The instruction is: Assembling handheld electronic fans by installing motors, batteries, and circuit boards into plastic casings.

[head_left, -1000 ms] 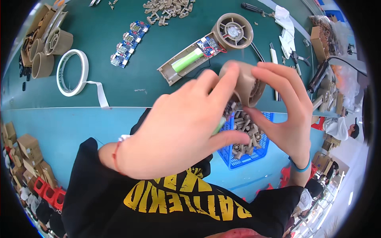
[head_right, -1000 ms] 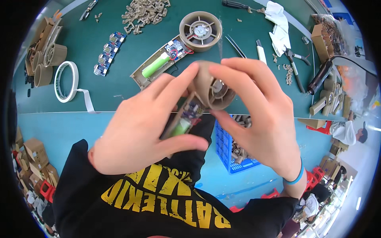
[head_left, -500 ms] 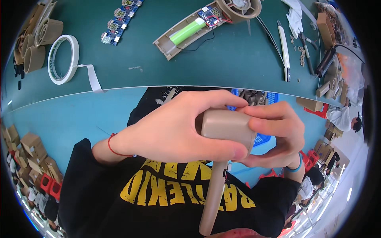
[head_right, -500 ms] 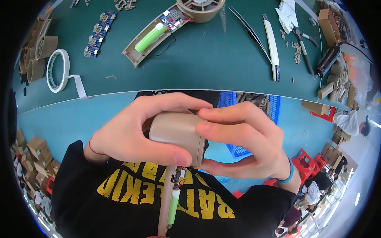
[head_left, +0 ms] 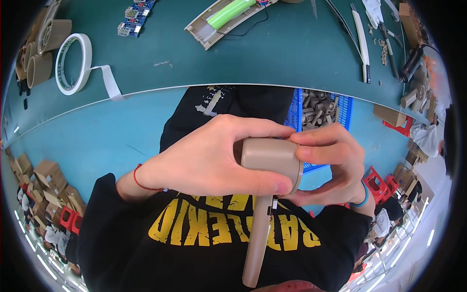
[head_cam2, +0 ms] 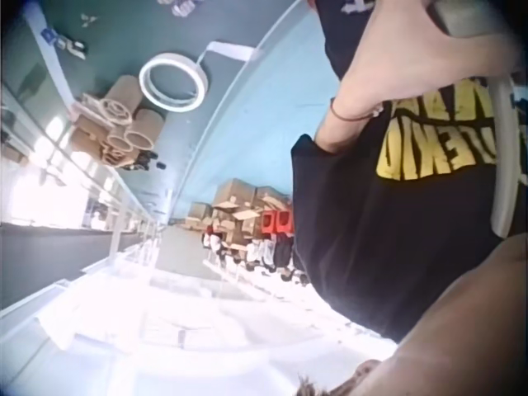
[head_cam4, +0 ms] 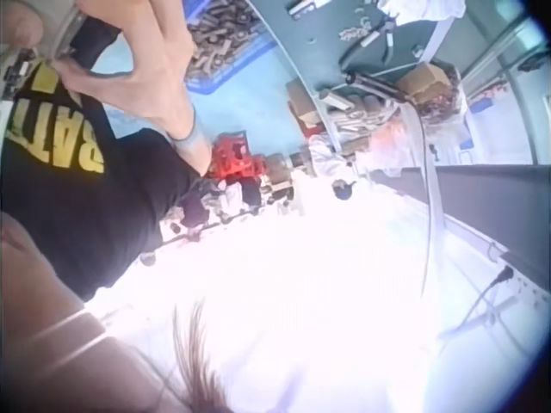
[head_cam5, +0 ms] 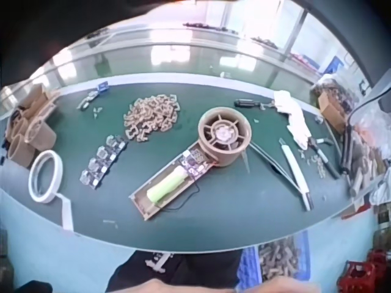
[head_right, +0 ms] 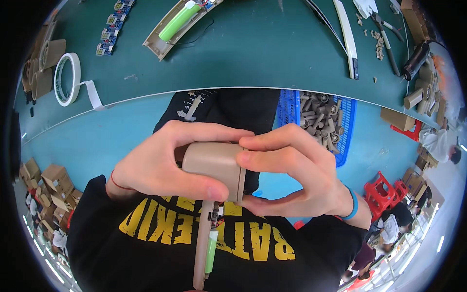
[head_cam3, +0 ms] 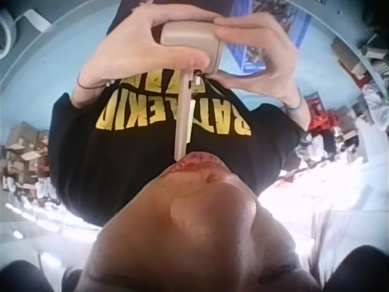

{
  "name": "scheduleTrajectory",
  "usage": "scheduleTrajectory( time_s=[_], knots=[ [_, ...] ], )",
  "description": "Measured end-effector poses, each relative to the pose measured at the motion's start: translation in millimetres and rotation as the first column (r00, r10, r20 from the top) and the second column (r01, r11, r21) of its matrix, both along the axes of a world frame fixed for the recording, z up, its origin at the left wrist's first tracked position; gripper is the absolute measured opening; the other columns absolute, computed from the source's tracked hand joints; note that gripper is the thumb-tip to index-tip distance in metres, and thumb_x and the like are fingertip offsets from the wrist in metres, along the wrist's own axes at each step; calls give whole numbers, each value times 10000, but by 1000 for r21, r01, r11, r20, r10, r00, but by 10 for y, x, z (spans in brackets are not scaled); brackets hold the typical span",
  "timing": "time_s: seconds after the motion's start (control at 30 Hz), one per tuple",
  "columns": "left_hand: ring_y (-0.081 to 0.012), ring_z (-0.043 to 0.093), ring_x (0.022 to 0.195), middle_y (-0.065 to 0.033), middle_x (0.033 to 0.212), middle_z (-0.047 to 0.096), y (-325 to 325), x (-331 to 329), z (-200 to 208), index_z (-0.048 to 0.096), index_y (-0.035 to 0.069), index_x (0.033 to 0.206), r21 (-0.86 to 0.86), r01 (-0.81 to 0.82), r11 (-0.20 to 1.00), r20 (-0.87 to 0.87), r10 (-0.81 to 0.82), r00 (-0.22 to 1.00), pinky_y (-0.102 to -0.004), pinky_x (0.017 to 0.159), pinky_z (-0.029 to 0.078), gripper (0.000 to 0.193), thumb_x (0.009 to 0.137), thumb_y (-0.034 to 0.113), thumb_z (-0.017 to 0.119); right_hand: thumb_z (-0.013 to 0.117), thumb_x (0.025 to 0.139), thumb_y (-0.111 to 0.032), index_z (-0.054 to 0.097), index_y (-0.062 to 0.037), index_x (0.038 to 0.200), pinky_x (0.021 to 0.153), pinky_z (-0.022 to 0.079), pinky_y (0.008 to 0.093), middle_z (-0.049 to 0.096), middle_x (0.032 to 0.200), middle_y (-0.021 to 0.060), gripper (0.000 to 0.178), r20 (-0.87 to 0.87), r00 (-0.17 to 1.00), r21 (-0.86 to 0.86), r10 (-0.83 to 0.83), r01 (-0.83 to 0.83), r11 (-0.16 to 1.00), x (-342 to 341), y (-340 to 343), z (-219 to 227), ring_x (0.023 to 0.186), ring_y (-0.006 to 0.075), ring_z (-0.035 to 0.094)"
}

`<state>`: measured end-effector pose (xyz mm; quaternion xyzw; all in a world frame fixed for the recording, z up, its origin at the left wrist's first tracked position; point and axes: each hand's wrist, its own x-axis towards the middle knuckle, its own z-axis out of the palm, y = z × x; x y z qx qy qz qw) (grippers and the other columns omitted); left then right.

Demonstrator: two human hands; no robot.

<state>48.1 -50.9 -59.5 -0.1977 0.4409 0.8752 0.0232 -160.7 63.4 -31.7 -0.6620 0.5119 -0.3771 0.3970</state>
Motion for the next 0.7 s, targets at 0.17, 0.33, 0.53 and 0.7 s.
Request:
scheduleTrajectory(
  time_s=[0.17,0.33,0.53,0.7],
  knots=[
    [-139,638,946,-109,1071,669,43,34,-32,529,-28,1323,137,47,989,67,-57,996,-276,835,521,651,753,122,806,909,566,-82,643,-18,1087,747,566,319,633,1089,167,588,26,1000,66,3,-5,998,45,100,-57,915,260,666],
    [-121,629,936,-94,1045,670,123,52,-113,542,-22,1313,119,77,990,91,-88,992,-264,831,513,636,755,130,808,910,569,-87,618,-31,1094,728,555,305,620,1099,160,603,104,994,139,-13,-2,990,66,190,-131,929,238,639],
    [-120,622,932,-76,1054,659,85,46,-111,562,-17,1280,-84,12,996,137,-1,991,-265,822,508,646,716,146,831,913,580,-109,603,-43,1124,768,543,299,601,1125,128,630,241,962,214,-124,72,974,134,254,-366,965,228,617],
    [-136,628,953,-90,1057,662,109,8,-141,565,-13,1271,-191,85,978,145,-58,988,-286,852,506,652,707,164,840,932,559,-144,626,-23,1120,803,540,330,617,1076,121,650,155,979,282,-135,87,955,122,233,-358,891,220,643]
  ],
)
